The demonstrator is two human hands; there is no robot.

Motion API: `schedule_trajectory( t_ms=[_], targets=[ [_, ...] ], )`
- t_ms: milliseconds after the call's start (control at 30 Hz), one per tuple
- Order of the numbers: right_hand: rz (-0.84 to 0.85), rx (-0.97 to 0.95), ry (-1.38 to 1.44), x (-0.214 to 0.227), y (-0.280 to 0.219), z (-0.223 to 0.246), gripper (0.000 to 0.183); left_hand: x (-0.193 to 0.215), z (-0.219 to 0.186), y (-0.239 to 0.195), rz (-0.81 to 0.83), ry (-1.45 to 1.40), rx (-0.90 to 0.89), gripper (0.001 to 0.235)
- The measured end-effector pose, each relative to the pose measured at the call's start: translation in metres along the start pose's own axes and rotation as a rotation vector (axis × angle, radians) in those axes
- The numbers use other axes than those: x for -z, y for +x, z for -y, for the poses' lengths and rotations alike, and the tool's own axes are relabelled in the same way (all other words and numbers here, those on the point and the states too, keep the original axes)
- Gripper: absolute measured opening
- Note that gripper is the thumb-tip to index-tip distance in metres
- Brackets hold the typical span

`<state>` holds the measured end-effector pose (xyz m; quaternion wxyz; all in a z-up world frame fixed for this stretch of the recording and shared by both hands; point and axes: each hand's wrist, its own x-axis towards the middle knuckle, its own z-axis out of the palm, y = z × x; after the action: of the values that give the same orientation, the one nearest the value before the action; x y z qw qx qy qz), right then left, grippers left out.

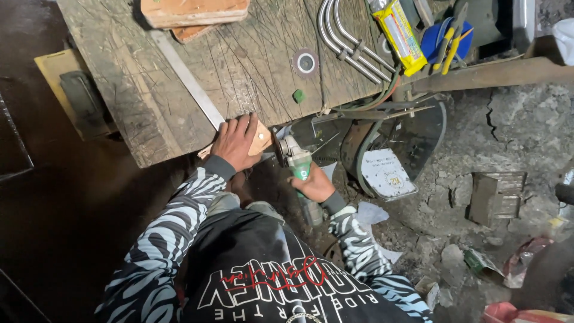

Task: The person uses a handheld angle grinder to smooth the edges and surfaces of several small rectangular metal plates and bars on a cluttered workbench.

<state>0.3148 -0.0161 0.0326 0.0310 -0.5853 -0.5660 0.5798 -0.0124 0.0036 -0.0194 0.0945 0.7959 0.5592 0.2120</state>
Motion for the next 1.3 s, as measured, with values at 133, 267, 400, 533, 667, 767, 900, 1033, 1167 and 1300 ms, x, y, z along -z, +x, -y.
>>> schedule_trajectory(
  t_ms=[133,267,400,533,667,767,900,1033,1167,1300],
  targets=[
    [-0.096,-0.069,0.07,-0.03,-0.007,-0.005,0.04,0.026,-0.013,0.007,-0.027,-0.04,0.07,0.11],
    [-0.176,-0.164,0.2,-0.053,-0.024,-0.021,0.038,0.018,-0.001,0.01,-0.095,-0.063,0.057,0.079],
    [-0.209,-0.197,0.278,-0.068,-0.028,-0.036,0.039,0.003,0.0,0.007,-0.211,-0.079,0.098,0.068],
    [-0.177,-0.173,0.25,-0.078,-0.032,0.004,0.042,0.012,-0.009,0.012,-0.356,-0.009,0.078,0.065],
    [-0.192,-0.2,0.292,-0.09,-0.022,0.01,0.045,0.015,-0.009,0.015,-0.404,-0.002,0.08,0.065],
    [-0.202,-0.181,0.314,-0.101,-0.013,-0.007,0.047,0.014,-0.009,0.015,-0.415,0.001,0.079,0.065],
    [-0.207,-0.181,0.313,-0.1,-0.018,0.013,0.049,0.018,-0.012,0.016,-0.447,-0.007,0.089,0.064],
    [-0.208,-0.19,0.297,-0.104,-0.021,0.015,0.047,0.018,-0.012,0.016,-0.45,-0.017,0.109,0.061],
    [-0.227,-0.189,0.279,-0.107,-0.023,0.014,0.042,0.017,-0.014,0.015,-0.462,-0.012,0.128,0.062],
    [-0.236,-0.176,0.267,-0.102,-0.018,0.021,0.044,0.02,-0.015,0.016,-0.462,-0.014,0.133,0.061]
  ],
)
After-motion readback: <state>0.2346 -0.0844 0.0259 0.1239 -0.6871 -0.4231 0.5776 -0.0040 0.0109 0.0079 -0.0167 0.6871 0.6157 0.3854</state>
